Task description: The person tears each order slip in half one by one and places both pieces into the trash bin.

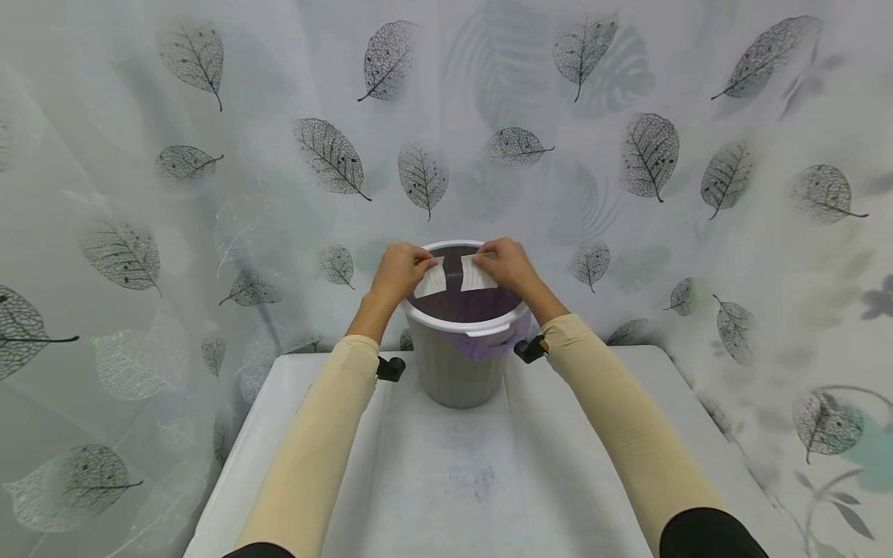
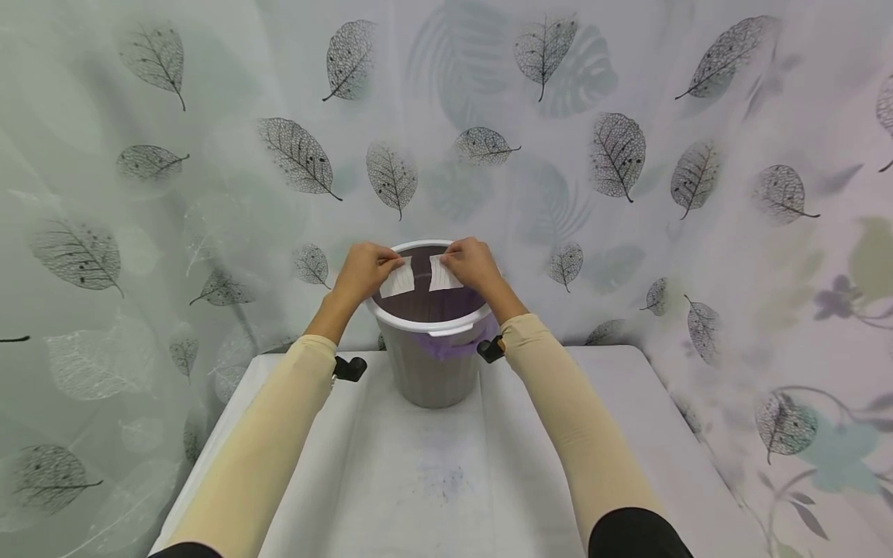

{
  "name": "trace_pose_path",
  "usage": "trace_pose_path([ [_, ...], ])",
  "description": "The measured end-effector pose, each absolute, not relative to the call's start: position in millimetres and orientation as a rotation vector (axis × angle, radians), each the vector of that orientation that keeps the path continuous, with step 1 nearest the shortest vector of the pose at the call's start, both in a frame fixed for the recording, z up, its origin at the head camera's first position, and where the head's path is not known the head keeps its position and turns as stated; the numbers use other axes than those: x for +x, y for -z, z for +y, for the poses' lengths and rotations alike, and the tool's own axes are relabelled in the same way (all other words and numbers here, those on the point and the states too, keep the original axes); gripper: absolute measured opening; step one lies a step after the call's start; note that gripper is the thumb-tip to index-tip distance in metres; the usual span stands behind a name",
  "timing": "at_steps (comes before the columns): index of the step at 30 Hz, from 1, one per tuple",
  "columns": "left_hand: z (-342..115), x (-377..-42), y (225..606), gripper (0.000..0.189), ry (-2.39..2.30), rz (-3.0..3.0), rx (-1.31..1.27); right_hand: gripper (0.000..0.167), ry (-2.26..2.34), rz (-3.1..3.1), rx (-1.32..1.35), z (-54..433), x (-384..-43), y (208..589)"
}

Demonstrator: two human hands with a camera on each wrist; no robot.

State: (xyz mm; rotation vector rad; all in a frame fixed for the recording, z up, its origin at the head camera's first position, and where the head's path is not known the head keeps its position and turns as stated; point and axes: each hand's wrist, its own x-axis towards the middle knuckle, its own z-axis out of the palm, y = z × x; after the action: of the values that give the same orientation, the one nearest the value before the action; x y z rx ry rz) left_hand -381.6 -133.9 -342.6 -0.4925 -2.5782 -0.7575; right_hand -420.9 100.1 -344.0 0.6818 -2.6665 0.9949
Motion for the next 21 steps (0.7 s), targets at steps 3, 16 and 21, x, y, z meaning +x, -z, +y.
trace_pose_path([
  [3,-134,-381,341,0.022,0.736,-2.574,-0.510,0.026,-0.966,-2.675,0.688,98,-419,342],
  [16,-134,-376,343,0.025,0.701,-2.662,-0.528,0.021,-0.937,-2.698,0.777,95,-410,338],
  [21,-135,-372,342,0.025,0.703,-2.678,-0.527,0.020,-0.938,-2.698,0.772,94,-408,338],
])
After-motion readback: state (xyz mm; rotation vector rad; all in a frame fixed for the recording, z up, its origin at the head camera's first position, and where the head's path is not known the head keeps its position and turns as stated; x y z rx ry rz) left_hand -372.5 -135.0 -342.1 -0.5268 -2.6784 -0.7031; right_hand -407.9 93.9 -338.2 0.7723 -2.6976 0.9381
